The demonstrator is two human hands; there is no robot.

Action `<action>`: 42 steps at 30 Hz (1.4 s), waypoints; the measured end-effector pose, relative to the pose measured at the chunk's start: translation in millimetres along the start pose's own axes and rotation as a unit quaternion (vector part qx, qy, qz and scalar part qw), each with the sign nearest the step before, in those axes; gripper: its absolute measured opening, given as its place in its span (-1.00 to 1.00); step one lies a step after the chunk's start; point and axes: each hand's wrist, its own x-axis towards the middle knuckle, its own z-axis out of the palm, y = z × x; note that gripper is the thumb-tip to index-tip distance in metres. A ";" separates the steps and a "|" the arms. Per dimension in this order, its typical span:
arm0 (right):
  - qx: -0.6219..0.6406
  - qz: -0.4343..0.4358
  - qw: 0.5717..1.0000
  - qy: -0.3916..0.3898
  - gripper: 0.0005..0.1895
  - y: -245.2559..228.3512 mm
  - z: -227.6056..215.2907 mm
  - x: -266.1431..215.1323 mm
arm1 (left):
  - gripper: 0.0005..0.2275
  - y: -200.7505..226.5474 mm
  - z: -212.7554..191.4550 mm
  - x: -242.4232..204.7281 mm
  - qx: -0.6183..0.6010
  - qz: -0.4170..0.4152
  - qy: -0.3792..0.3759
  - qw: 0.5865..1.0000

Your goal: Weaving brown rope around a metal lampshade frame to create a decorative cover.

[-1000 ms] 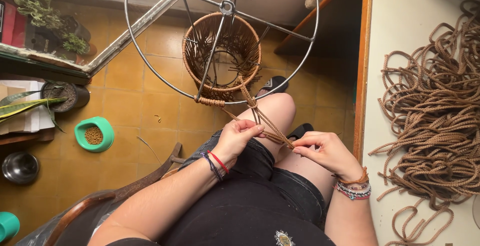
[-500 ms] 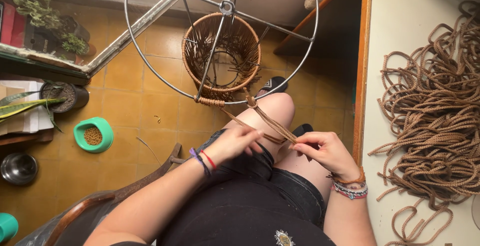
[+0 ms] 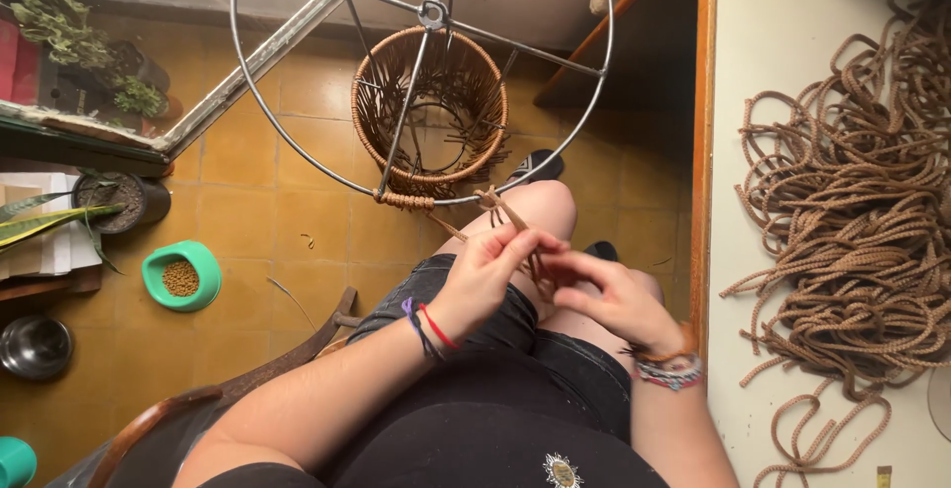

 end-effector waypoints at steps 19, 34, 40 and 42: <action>0.270 -0.059 0.953 0.127 -0.79 19.6 46.3 16.6 | -0.76 44.8 11.8 -10.0 -0.114 -0.004 -0.028 0.993; 0.050 -0.153 0.945 0.286 -0.81 10.9 12.4 -15.0 | -0.47 -3.1 8.6 -3.2 0.255 -0.024 -0.236 0.937; 0.043 -0.152 0.951 0.266 -0.82 5.7 11.2 -25.2 | -0.60 -27.9 14.0 -1.3 0.020 -0.130 -0.262 0.956; 0.062 -0.160 0.955 0.242 -0.80 -7.5 8.7 -28.7 | -0.60 -63.9 7.3 5.6 -0.013 -0.139 -0.237 0.961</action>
